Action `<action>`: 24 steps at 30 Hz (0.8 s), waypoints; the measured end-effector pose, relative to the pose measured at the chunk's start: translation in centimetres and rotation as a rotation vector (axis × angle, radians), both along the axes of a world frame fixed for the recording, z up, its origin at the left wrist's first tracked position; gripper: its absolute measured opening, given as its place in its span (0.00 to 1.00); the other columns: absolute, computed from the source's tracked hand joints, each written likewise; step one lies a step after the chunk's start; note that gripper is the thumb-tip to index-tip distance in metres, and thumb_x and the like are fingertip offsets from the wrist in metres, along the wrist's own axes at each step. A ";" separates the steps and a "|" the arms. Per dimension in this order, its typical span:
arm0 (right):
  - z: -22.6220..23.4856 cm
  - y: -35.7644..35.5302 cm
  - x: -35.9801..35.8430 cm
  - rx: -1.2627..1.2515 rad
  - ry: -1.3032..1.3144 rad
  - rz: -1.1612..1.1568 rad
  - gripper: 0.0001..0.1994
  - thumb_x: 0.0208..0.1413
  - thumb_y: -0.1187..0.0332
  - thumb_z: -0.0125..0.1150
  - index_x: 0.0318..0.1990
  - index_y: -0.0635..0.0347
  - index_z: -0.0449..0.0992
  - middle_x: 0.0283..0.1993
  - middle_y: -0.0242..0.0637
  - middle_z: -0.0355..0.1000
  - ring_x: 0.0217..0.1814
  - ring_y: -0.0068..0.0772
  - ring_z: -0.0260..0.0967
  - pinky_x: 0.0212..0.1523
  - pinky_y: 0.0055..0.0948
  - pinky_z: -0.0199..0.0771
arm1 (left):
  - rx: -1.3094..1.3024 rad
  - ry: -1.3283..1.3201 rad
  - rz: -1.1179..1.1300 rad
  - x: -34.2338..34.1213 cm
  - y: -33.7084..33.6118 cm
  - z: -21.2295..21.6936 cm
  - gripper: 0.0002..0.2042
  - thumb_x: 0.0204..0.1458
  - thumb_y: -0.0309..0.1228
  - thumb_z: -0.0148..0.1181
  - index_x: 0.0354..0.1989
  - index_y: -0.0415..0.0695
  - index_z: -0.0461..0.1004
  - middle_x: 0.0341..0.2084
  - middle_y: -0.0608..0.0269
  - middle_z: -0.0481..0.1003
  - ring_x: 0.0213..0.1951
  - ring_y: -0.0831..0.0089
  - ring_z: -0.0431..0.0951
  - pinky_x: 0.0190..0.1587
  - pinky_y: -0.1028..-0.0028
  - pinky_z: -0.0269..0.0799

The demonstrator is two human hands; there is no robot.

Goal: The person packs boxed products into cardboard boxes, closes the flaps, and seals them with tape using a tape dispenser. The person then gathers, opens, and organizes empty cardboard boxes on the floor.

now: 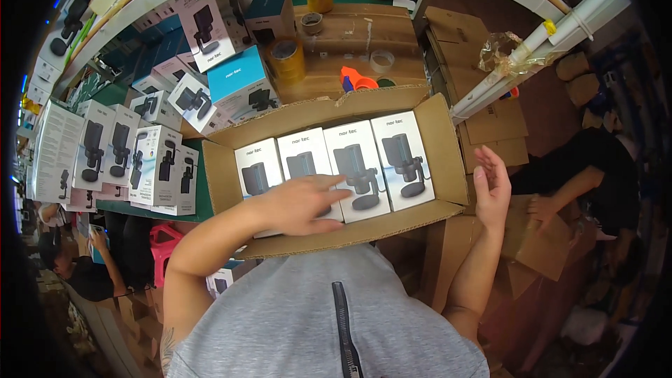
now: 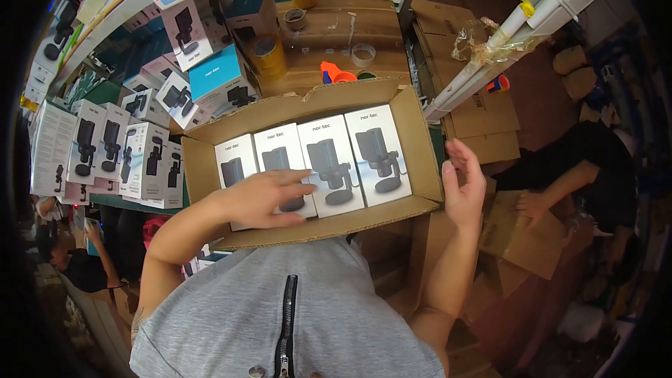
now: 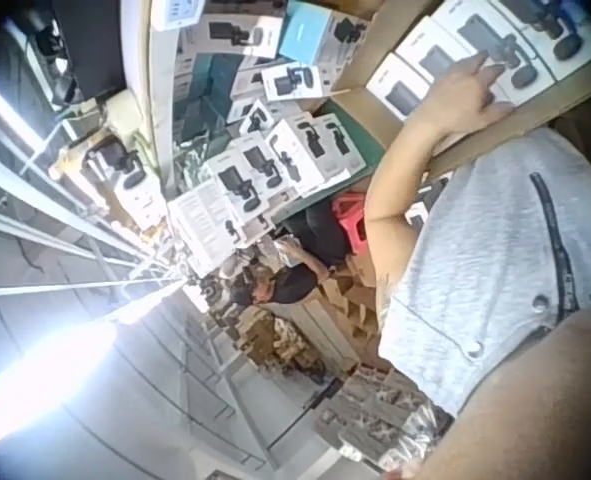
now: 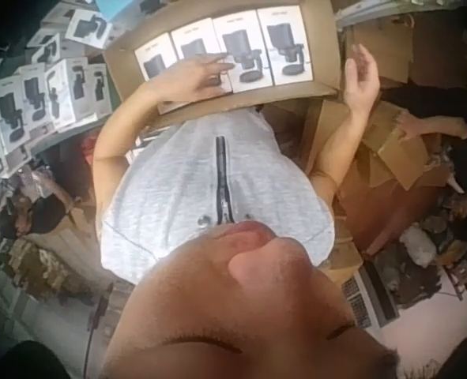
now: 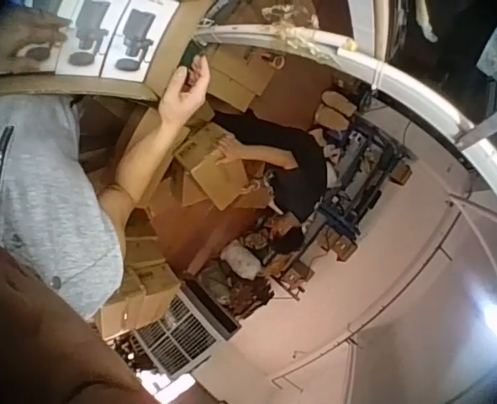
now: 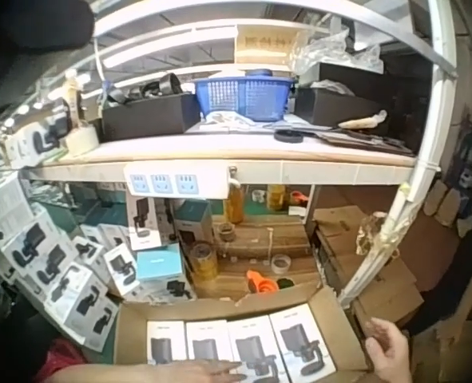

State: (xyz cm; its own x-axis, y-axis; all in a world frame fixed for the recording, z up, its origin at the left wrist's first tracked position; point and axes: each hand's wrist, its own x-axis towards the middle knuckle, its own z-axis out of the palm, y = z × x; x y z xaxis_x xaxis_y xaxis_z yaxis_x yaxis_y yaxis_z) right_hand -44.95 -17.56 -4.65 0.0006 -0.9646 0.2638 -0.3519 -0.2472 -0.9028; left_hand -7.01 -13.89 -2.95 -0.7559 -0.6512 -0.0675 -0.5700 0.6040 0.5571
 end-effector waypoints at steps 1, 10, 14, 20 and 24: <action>-1.2 0.1 -0.7 0.006 0.118 -0.035 0.23 0.57 0.71 0.56 0.60 0.67 0.64 0.56 0.44 0.70 0.57 0.35 0.67 0.59 0.34 0.64 | 0.050 0.099 0.105 1.9 0.4 1.9 0.25 0.52 0.41 0.59 0.55 0.39 0.69 0.58 0.41 0.65 0.56 0.48 0.70 0.57 0.60 0.67; 0.1 3.4 5.5 0.314 0.846 0.334 0.40 0.47 0.46 0.62 0.61 0.68 0.61 0.46 0.59 0.73 0.45 0.61 0.72 0.46 0.47 0.72 | 0.133 0.831 1.390 16.2 8.0 -6.0 0.32 0.58 0.33 0.54 0.68 0.37 0.50 0.66 0.52 0.55 0.67 0.65 0.53 0.66 0.68 0.50; -1.1 5.4 6.7 0.383 0.989 0.494 0.50 0.42 0.34 0.60 0.63 0.69 0.59 0.57 0.58 0.66 0.51 0.60 0.70 0.51 0.46 0.71 | 0.219 0.461 0.742 11.5 5.2 -7.2 0.46 0.54 0.43 0.57 0.70 0.35 0.33 0.71 0.44 0.31 0.72 0.59 0.27 0.70 0.64 0.28; 1.3 4.4 8.2 0.401 1.059 0.632 0.59 0.30 0.28 0.64 0.65 0.64 0.56 0.63 0.57 0.61 0.56 0.61 0.67 0.55 0.44 0.69 | 0.457 -0.269 0.341 8.6 2.8 -8.0 0.46 0.46 0.64 0.54 0.68 0.46 0.53 0.66 0.27 0.24 0.65 0.33 0.14 0.65 0.43 0.19; 1.5 -1.7 10.1 0.472 1.012 0.642 0.49 0.31 0.31 0.65 0.57 0.58 0.70 0.51 0.51 0.73 0.52 0.55 0.71 0.52 0.42 0.71 | 0.701 -0.084 0.306 11.5 -0.7 -6.8 0.41 0.51 0.60 0.54 0.68 0.47 0.54 0.69 0.37 0.32 0.68 0.44 0.16 0.67 0.49 0.22</action>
State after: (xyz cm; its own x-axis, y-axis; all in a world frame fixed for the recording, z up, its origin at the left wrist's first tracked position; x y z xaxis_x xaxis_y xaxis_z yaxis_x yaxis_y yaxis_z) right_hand -34.89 -19.22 -3.11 0.4952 -0.7166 -0.4912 -0.8655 -0.3577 -0.3507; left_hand 4.45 -14.57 -9.79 -0.5231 -0.6142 -0.5908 -0.7124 -0.0653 0.6987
